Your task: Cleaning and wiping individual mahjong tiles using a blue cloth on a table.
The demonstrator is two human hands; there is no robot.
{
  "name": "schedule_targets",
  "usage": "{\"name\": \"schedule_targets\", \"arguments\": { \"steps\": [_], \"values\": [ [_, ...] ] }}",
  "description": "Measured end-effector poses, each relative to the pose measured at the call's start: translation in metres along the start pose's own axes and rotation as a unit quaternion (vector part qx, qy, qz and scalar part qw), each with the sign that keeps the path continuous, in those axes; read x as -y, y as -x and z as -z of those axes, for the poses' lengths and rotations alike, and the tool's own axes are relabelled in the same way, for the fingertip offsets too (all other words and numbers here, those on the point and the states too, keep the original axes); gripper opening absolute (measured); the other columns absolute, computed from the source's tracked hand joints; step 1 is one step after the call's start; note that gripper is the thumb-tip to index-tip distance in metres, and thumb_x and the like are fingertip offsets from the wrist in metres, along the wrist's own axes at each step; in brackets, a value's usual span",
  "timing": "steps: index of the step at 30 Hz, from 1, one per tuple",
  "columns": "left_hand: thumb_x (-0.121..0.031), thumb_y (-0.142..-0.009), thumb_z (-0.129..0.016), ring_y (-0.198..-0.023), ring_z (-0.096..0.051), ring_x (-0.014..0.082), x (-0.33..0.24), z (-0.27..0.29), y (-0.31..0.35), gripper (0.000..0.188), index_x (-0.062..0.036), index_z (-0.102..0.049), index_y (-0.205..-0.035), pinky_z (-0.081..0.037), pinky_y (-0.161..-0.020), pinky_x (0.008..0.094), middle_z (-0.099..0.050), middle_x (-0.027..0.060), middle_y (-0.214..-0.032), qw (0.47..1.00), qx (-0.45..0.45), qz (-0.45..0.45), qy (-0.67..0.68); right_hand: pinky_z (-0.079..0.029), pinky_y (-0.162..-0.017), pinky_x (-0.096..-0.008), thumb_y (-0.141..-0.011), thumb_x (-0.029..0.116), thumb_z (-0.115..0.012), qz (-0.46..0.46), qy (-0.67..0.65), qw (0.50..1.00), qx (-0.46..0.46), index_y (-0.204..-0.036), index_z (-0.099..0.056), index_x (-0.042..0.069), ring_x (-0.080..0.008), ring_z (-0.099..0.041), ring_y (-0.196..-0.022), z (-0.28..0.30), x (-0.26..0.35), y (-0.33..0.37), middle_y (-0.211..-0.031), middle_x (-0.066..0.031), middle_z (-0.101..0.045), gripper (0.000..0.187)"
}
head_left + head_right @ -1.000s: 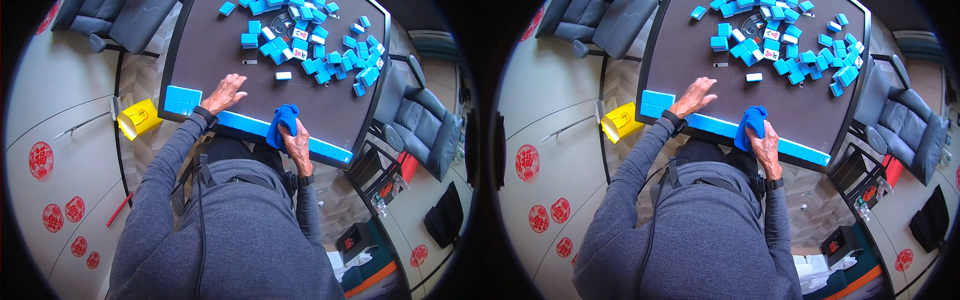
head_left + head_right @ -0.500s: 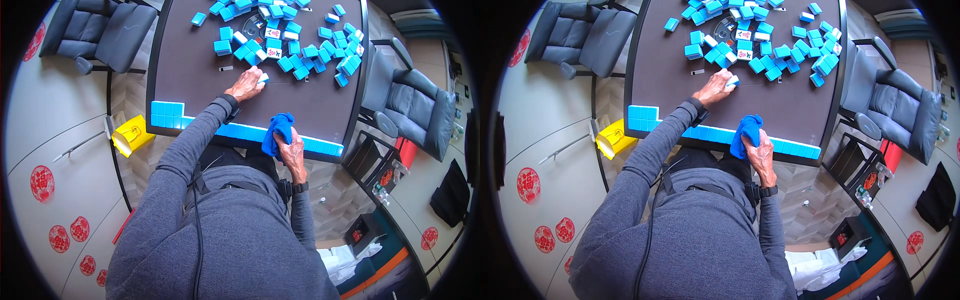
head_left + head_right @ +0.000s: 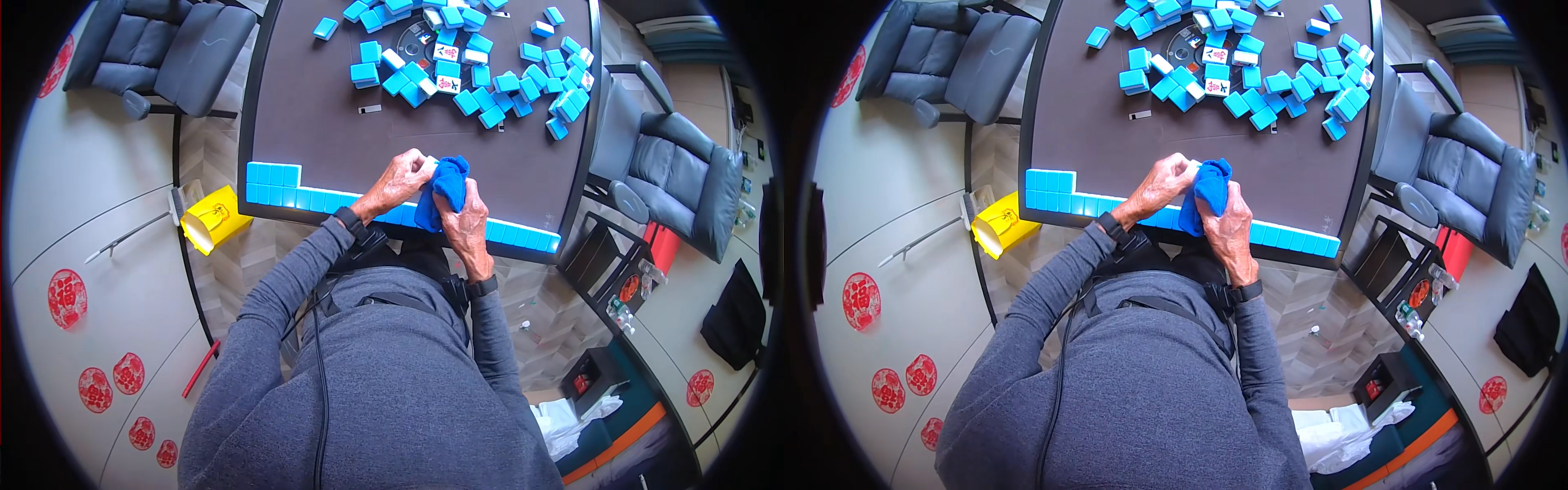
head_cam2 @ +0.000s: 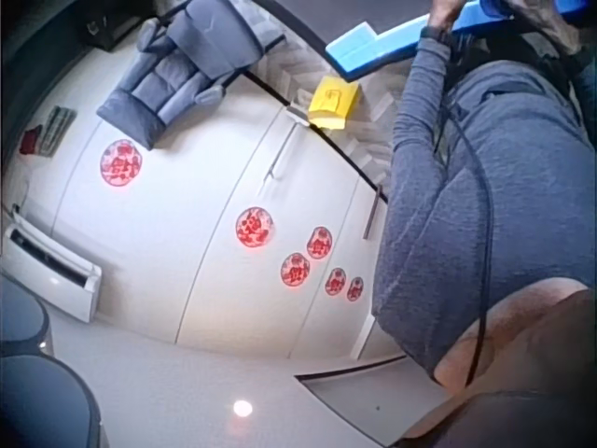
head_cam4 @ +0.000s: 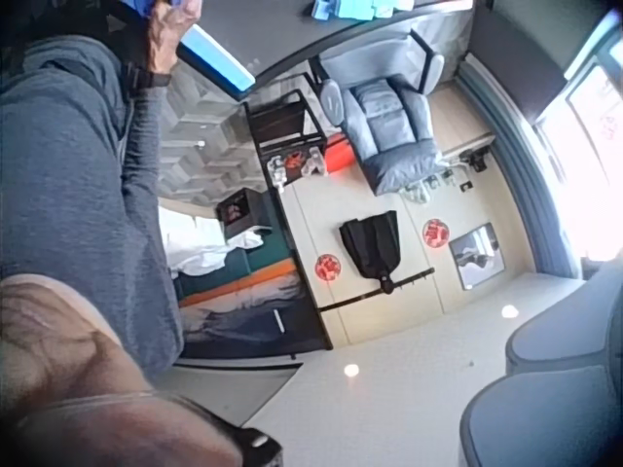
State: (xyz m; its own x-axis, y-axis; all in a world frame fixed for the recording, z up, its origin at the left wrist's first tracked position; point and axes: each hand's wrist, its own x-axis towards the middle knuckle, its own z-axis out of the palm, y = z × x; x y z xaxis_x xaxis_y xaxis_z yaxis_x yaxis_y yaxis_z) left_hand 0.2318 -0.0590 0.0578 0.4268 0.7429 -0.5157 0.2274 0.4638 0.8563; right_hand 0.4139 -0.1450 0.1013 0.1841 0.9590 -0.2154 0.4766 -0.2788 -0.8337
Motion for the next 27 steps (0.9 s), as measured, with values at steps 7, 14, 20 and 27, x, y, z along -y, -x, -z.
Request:
{"name": "schedule_targets", "arguments": {
  "steps": [7, 14, 20, 27],
  "values": [
    [-0.041, -0.109, -0.071, -0.11, -0.067, 0.0149, 0.002, 0.007, 0.014, 0.046, -0.0006, -0.064, -0.128, -0.061, -0.091, 0.0336, -0.07, 0.0081, -0.119, 0.993, 0.045, 0.02, 0.109, -0.06, -0.077, -0.0461, -0.1, 0.031, -0.08, -0.008, -0.018, 1.0, 0.009, -0.118, -0.059, 0.002, -0.037, -0.076, -0.087, -0.003, 0.002, 0.003, -0.094, -0.0249, -0.071, 0.041],
    [-0.04, -0.109, -0.07, -0.111, -0.065, 0.0136, 0.016, 0.003, 0.011, 0.046, -0.0069, -0.063, -0.14, -0.059, -0.092, 0.0325, -0.07, 0.0072, -0.125, 0.995, -0.025, -0.017, 0.097, -0.057, -0.078, -0.049, -0.097, 0.032, -0.082, 0.028, 0.0, 0.999, 0.02, -0.115, -0.058, -0.002, -0.0415, -0.073, -0.084, -0.009, 0.014, 0.008, -0.094, -0.0283, -0.07, 0.045],
    [-0.038, -0.111, -0.069, -0.101, -0.066, 0.0124, 0.0, 0.001, 0.022, 0.043, -0.0045, -0.067, -0.138, -0.059, -0.086, 0.0307, -0.073, 0.0067, -0.12, 0.993, 0.046, 0.002, 0.111, -0.057, -0.077, -0.0504, -0.099, 0.03, -0.08, -0.036, -0.039, 0.998, 0.015, -0.114, -0.059, 0.0, -0.0441, -0.074, -0.087, -0.001, 0.011, 0.003, -0.095, -0.027, -0.07, 0.04],
    [-0.035, -0.111, -0.069, -0.081, -0.066, 0.01, 0.0, 0.015, 0.037, 0.045, -0.0021, -0.07, -0.141, -0.057, -0.074, 0.0282, -0.073, 0.0022, -0.109, 0.985, 0.112, 0.004, 0.131, -0.058, -0.091, -0.0402, -0.101, 0.031, -0.079, -0.073, -0.084, 0.992, 0.052, -0.125, -0.069, 0.003, -0.0235, -0.073, -0.101, 0.014, 0.004, 0.0, -0.109, -0.0135, -0.076, 0.038]
  ]
}}
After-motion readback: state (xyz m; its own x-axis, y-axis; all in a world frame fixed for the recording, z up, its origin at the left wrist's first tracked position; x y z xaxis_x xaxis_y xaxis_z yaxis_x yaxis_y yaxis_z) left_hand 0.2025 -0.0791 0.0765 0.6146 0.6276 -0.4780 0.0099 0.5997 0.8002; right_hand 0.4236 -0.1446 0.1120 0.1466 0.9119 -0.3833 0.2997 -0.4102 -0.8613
